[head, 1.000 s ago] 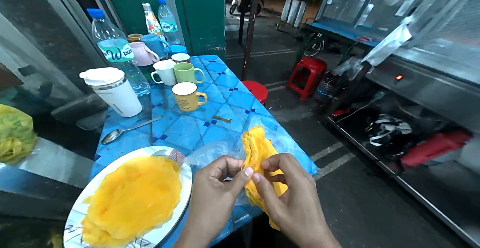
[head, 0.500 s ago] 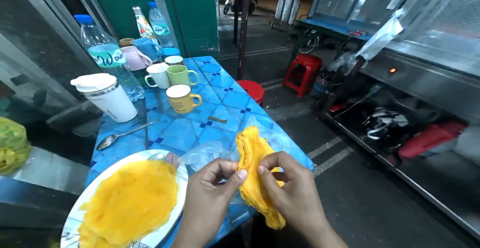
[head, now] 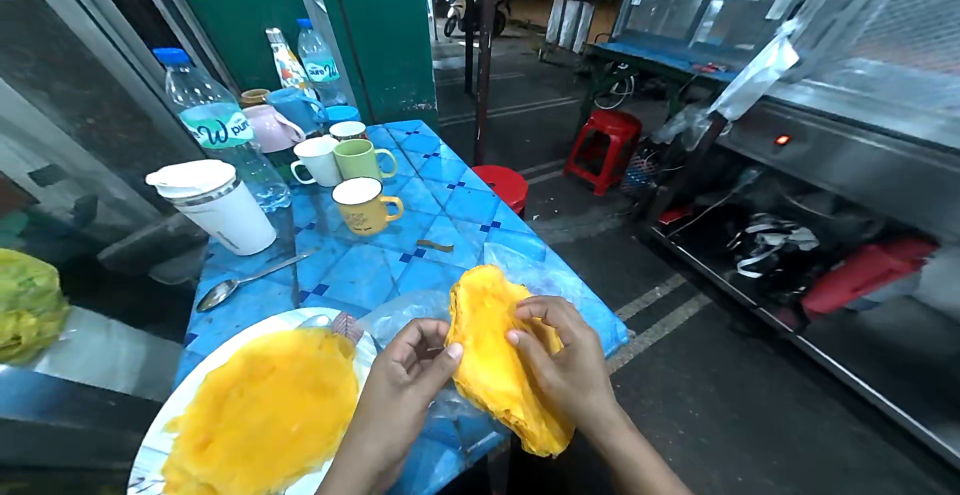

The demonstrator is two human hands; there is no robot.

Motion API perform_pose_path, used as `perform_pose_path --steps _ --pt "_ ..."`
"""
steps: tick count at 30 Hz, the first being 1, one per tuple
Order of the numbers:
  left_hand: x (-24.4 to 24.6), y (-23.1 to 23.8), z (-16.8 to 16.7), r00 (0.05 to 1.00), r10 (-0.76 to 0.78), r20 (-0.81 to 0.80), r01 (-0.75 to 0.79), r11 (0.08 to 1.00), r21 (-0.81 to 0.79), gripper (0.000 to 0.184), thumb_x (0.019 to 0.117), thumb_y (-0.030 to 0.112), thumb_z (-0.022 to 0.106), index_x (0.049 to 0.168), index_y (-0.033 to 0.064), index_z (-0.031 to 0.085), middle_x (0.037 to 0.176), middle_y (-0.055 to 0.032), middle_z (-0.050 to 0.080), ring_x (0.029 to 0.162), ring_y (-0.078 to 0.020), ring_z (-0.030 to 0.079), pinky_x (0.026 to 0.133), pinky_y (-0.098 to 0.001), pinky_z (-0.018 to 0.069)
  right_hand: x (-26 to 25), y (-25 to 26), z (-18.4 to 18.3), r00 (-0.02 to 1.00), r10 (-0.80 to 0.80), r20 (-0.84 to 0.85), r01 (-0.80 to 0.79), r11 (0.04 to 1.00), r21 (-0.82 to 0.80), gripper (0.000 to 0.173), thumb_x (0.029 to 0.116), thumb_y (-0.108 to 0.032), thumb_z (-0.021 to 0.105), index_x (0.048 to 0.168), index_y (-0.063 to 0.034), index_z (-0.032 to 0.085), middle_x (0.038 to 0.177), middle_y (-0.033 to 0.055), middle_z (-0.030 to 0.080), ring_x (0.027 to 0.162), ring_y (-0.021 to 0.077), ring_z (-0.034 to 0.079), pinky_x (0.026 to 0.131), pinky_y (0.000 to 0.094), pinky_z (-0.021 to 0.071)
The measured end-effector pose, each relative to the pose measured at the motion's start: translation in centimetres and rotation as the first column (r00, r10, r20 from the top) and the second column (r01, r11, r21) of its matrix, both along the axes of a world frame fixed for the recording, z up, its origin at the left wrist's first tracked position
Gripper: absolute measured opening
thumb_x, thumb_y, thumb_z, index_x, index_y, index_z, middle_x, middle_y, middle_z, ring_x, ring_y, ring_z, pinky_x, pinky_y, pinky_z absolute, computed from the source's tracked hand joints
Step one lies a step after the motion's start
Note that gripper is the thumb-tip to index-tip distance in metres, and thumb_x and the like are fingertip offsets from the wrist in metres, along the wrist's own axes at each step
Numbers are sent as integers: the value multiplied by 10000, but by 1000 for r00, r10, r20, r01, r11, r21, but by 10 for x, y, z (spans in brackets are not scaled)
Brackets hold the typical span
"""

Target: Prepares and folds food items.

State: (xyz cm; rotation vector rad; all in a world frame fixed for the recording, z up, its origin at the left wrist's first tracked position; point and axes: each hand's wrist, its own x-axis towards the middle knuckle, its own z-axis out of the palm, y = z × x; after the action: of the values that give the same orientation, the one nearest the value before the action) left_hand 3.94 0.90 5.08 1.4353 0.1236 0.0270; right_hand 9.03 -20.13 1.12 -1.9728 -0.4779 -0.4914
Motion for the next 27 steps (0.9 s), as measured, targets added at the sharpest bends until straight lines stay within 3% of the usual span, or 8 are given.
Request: perform_pose_path --steps 3,7,12,15,17,20,24,27 --pt "5 -2 1 996 59 -72 -62 997 -41 151 984 160 630 980 13 600 980 -162 678 849 -238 701 779 -375 616 -2 10 -14 996 -41 84 52 990 -133 191 959 -300 686 1042 -138 741 1185 18 684 1171 188 618 968 403 545" --pt "13 -7 -10 978 192 -78 -193 981 5 227 879 93 780 845 16 569 817 -124 657 685 -187 654 634 -316 580 -6 17 -28 981 -64 184 97 980 -176 232 1015 -309 597 1056 -130 739 1200 29 691 1179 205 633 999 446 534" --pt "12 -9 -16 972 227 56 -222 972 -73 222 806 30 781 890 25 576 869 -114 667 749 -181 676 665 -304 603 9 -3 -16 978 -107 178 116 992 -42 204 976 -233 653 1121 -108 724 1233 53 684 1207 201 627 994 407 555" --pt "12 -11 -19 967 213 136 -196 972 -132 259 791 46 793 886 50 552 860 -92 646 745 -158 668 653 -289 601 22 -20 -4 991 -117 68 117 993 -3 346 965 -298 671 1237 -83 677 1280 66 669 1218 201 622 1009 438 542" --pt "11 -12 -19 961 205 183 -171 967 -188 271 791 27 794 886 56 541 872 -92 649 758 -150 676 665 -285 610 25 -30 4 990 -62 -129 69 997 46 443 960 -356 674 1321 -106 623 1252 44 672 1139 165 658 946 414 575" --pt "11 -11 -14 952 197 235 -141 961 -238 259 813 37 798 891 60 552 888 -92 662 759 -135 680 672 -273 612 26 -37 17 943 80 -323 -26 986 167 378 944 -336 703 1273 -154 654 1072 10 733 919 145 724 779 350 635" --pt "10 -9 -7 937 174 302 -92 959 -267 226 846 85 796 886 77 574 898 -87 677 762 -121 687 684 -259 612 26 -39 35 954 133 -268 -64 965 253 216 933 -219 710 1131 -131 701 933 33 730 776 162 706 673 318 617" --pt "9 -8 -6 929 169 331 -63 950 -307 245 839 115 822 878 94 581 910 -79 675 779 -112 693 700 -263 619 27 -38 50 951 195 -239 -105 933 345 179 936 -153 701 1109 -108 695 922 68 720 728 171 692 623 295 603"
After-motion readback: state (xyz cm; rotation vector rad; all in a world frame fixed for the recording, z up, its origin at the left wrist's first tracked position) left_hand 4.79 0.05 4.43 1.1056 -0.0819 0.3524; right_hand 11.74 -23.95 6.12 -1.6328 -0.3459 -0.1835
